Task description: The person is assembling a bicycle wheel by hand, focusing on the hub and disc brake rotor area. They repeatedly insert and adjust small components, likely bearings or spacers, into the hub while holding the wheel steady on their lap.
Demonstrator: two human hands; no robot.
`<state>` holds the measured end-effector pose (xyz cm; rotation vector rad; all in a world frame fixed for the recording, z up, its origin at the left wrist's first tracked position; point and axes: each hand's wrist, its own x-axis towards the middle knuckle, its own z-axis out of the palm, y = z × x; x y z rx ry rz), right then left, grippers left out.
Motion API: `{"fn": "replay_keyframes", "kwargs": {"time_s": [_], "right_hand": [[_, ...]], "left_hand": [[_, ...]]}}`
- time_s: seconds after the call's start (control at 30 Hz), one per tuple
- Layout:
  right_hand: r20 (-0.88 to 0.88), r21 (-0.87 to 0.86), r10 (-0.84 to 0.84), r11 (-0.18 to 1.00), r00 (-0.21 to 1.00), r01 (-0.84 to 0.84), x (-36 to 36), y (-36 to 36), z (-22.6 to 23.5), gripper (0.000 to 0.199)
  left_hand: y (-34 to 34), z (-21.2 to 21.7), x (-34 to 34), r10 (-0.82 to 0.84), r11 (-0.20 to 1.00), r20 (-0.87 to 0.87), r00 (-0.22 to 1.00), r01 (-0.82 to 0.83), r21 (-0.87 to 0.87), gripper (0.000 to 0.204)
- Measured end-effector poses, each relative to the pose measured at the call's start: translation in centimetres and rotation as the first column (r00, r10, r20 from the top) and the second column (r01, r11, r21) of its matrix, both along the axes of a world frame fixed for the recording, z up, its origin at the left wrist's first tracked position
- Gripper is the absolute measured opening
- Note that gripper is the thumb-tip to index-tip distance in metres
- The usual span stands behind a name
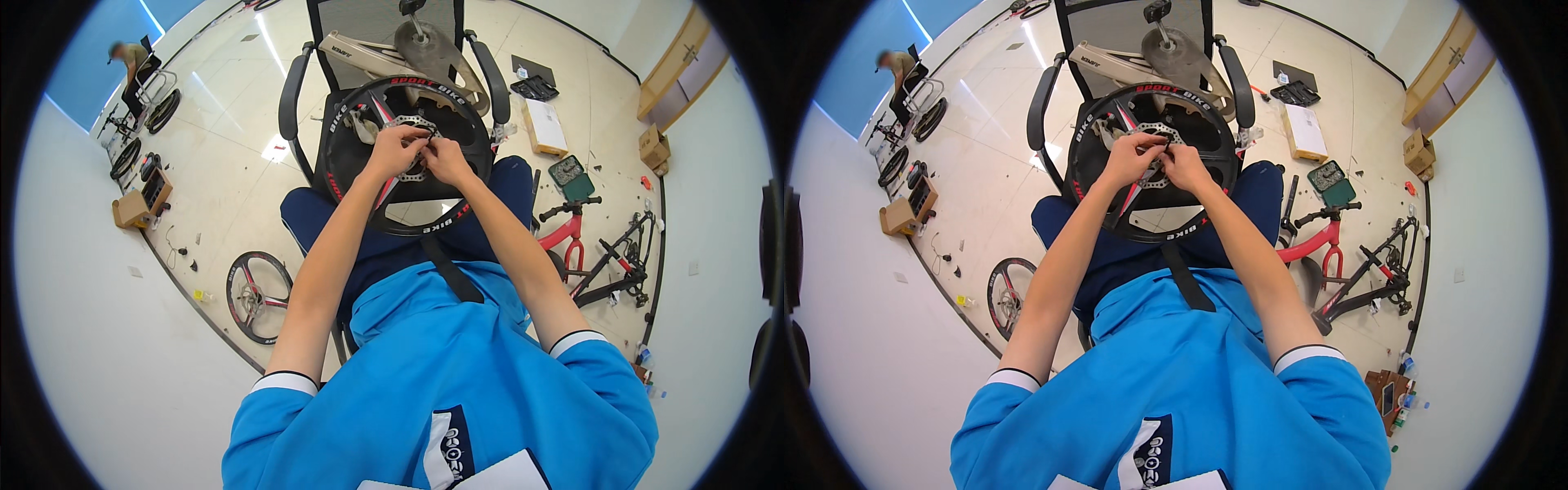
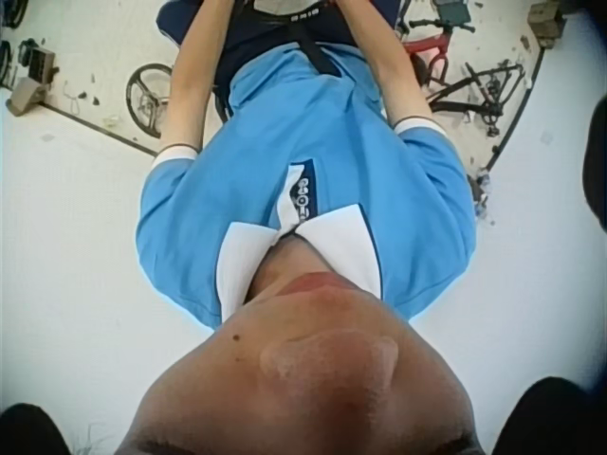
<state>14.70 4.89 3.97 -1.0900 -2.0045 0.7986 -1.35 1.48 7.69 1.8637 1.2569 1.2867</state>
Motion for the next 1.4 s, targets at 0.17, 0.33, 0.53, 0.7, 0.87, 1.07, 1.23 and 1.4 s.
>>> {"fn": "replay_keyframes", "kwargs": {"time_s": [0.17, 0.33, 0.53, 0.7, 0.87, 1.07, 1.23, 1.4], "right_hand": [[0.037, 0.085, 0.015, 0.996, 0.999, -0.018, 0.2, -0.5, 0.7, 0.021], [0.052, 0.161, 0.001, 0.987, 0.999, -0.009, 0.1, -0.7, 0.7, 0.018], [-0.086, 0.057, -0.111, 0.992, 0.990, 0.116, -0.6, -2.4, 1.0, 0.017], [-0.323, -0.035, -0.291, 0.955, 0.901, 0.296, -1.9, -2.7, -1.4, 0.013], [-0.187, 0.127, -0.335, 0.924, 0.923, 0.361, -2.0, -2.8, -1.2, 0.015], [-0.209, 0.136, -0.144, 0.975, 0.967, 0.175, -1.4, -2.3, 0.1, 0.018], [-0.210, 0.032, -0.190, 0.979, 0.959, 0.201, -0.7, -1.5, 0.0, 0.019], [-0.132, 0.064, -0.167, 0.982, 0.977, 0.177, -0.5, -1.2, 0.3, 0.018]], "left_hand": [[0.0, -0.3, 0.5, 0.019, 1.000, -0.028, 0.999, -0.019, 0.014, 0.021], [-0.5, -0.6, 1.2, 0.104, 0.993, -0.018, 0.994, -0.102, 0.065, 0.018], [-1.1, -2.1, 2.3, 0.231, 0.965, 0.216, 0.949, -0.251, 0.075, 0.022], [-1.0, -2.2, 2.6, 0.282, 0.956, 0.131, 0.951, -0.290, 0.049, 0.025], [-1.3, -2.0, 1.9, 0.130, 0.982, 0.151, 0.980, -0.149, 0.116, 0.026], [-0.4, -2.7, 1.3, 0.186, 0.970, 0.183, 0.965, -0.210, 0.122, 0.019], [-0.5, -1.1, 2.0, 0.302, 0.949, 0.177, 0.937, -0.312, 0.032, 0.024], [0.2, -1.4, 1.1, 0.192, 0.981, 0.121, 0.974, -0.196, 0.015, 0.029]]}}
